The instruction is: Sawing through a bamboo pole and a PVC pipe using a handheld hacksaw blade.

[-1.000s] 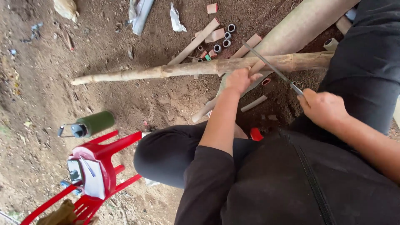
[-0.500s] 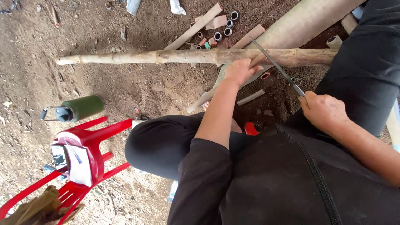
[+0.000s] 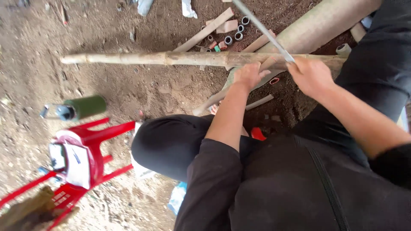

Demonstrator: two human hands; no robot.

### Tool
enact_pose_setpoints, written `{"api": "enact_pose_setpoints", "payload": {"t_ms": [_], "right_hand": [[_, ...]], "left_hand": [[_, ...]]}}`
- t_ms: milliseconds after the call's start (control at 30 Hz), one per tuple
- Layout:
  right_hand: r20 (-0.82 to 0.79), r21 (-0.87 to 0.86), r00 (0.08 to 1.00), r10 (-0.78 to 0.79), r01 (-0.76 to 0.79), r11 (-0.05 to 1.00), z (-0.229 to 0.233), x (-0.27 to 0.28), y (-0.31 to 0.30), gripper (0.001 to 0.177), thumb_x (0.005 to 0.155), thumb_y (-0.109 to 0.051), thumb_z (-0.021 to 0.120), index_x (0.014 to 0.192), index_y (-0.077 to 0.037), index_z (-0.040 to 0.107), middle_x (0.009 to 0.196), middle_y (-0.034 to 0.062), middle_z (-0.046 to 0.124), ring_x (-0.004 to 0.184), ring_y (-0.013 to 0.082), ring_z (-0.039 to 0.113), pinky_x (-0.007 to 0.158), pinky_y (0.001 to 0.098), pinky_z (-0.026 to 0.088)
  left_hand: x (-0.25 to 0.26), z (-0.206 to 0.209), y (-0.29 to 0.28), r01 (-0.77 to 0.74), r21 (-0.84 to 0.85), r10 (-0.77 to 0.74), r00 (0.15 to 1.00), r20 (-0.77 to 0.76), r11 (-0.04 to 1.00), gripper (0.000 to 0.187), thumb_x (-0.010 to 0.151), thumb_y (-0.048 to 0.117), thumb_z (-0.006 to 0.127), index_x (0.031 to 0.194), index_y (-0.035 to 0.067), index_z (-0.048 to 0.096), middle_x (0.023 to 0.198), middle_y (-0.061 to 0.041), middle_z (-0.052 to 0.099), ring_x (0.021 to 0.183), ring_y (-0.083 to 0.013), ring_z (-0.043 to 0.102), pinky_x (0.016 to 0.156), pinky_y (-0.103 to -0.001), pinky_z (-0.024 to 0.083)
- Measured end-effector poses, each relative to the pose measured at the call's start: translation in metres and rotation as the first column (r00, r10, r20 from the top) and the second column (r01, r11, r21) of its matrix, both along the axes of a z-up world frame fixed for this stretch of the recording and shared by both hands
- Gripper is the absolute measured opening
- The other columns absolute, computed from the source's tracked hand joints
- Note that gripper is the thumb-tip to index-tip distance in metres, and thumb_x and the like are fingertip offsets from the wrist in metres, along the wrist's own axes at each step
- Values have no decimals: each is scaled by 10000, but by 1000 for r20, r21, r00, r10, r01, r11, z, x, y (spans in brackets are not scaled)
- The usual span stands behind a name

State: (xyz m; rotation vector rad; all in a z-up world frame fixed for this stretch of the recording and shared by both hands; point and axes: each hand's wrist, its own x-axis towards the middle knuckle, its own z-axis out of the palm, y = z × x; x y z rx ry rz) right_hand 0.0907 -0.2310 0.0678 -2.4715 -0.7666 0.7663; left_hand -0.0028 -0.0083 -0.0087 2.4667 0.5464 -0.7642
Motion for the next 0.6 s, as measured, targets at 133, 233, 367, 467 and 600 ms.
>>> {"api": "enact_pose_setpoints", "payload": {"t_ms": [133,233,367,467,600], "right_hand": [[175,-4,983,62,-62,998,-11,-40,-71,384,1166,-287,627,908,-3,617,765,223,701,688,491,646,645,549,505],[311,-125,940,140,-106,986,-27,-60,-105,353,1170,-342,616,941,-73,617,708,179,691,628,444,664,585,533,515],[224,-216,964,141,-92,972,-22,-67,-113,329,1157,-368,585,974,-102,648,735,172,726,663,432,704,603,521,548],[214,-229,966,148,-97,968,-14,-66,-111,328,1154,-356,583,959,-99,645,727,165,726,648,419,703,592,508,547],[199,-212,968,152,-109,971,-7,-67,-113,321,1132,-336,598,932,-88,637,728,173,725,663,432,704,612,522,552]], "left_hand": [[2,-2,-7,59,203,-46,996,-72,977,563,938,772,506,992,226,633,890,16,746,731,-143,679,665,-322,559],[1,-3,-12,57,216,-48,998,-46,975,639,918,777,475,1076,198,696,921,-12,757,779,-170,717,695,-372,595],[1,-6,-10,18,164,-16,1000,-18,986,613,921,746,513,1027,166,678,922,-44,760,803,-218,738,705,-420,610],[2,-1,-10,9,145,-8,1000,-11,989,590,930,716,563,1057,153,684,984,-71,784,871,-260,761,776,-462,615],[0,-18,-10,52,179,-55,998,9,982,724,874,806,431,1028,135,658,906,-58,745,736,-215,712,641,-397,620]]}}
